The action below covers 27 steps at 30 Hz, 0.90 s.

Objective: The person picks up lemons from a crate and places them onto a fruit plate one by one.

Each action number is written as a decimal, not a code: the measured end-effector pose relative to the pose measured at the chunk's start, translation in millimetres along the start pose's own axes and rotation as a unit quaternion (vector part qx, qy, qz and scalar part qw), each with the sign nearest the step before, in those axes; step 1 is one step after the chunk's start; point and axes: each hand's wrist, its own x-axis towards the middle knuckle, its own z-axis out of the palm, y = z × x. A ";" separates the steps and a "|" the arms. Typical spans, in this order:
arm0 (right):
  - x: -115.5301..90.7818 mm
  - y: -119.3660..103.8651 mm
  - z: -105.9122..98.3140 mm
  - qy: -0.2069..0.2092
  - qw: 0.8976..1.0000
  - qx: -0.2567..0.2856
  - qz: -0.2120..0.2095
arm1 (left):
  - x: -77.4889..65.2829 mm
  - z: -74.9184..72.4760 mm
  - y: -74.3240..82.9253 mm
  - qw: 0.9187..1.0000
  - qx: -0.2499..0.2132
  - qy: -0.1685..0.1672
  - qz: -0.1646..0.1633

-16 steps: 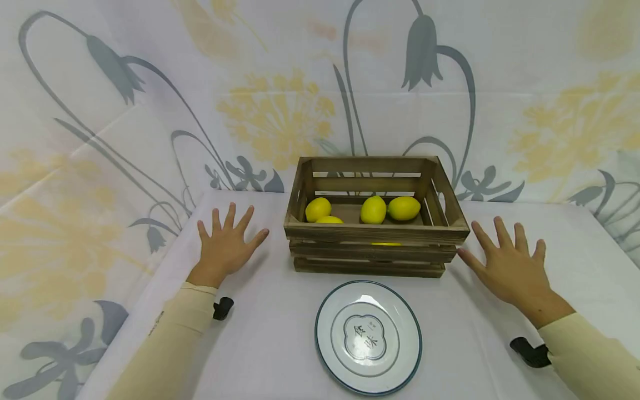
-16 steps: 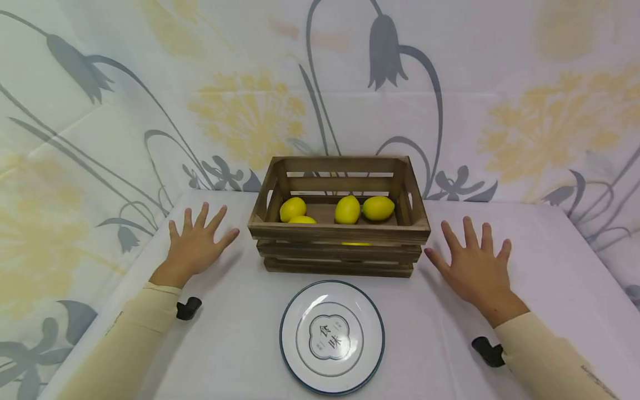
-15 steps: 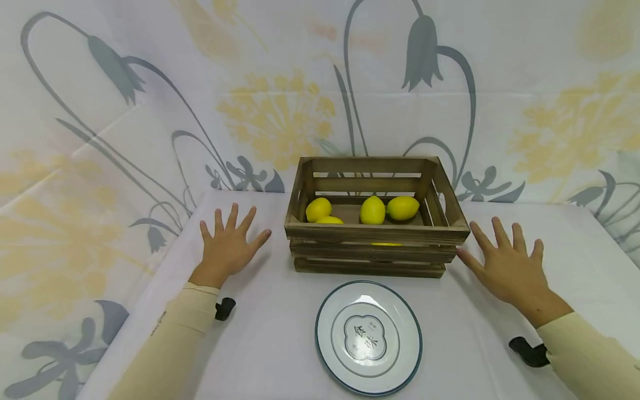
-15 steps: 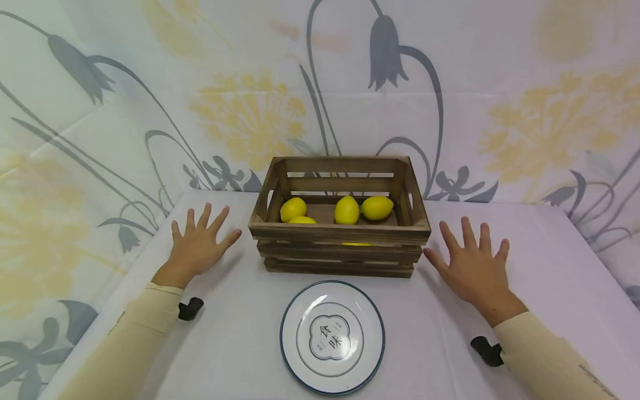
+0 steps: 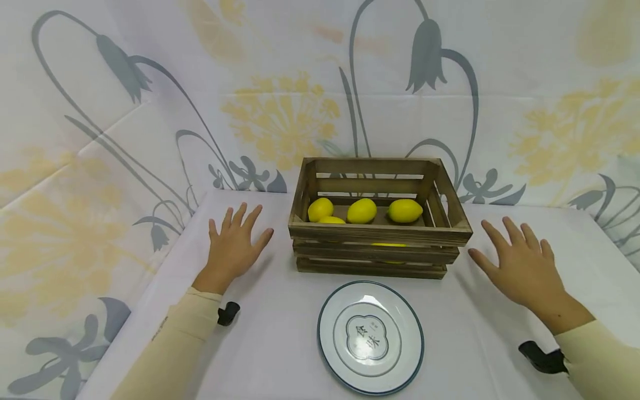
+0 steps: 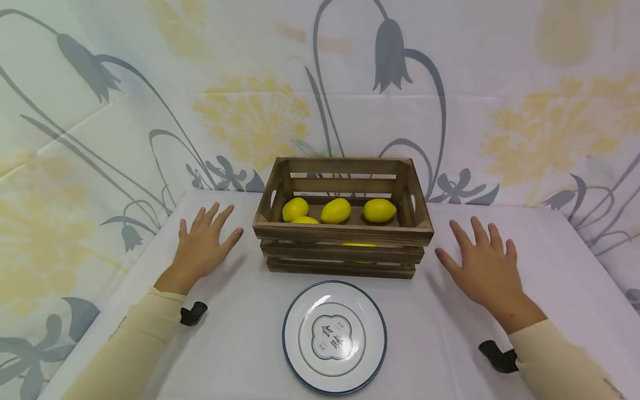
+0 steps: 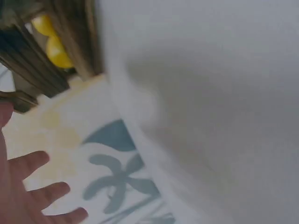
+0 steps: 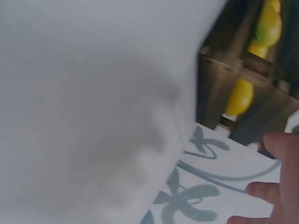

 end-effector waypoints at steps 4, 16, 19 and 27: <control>1.1 -2.8 -34.5 0.078 0.995 0.067 -0.006 | -3.4 -1.0 27.3 0.982 -0.133 0.119 0.058; 41.7 -83.7 -114.0 0.149 0.960 0.200 -0.130 | 10.9 4.4 97.8 0.880 -0.447 0.118 0.109; 55.6 -98.9 -113.8 0.092 0.963 0.202 -0.150 | 13.4 8.7 104.1 0.878 -0.457 0.103 0.094; 86.5 -116.6 -99.9 -0.039 0.965 0.209 -0.152 | 13.0 11.7 101.6 0.865 -0.490 0.052 0.097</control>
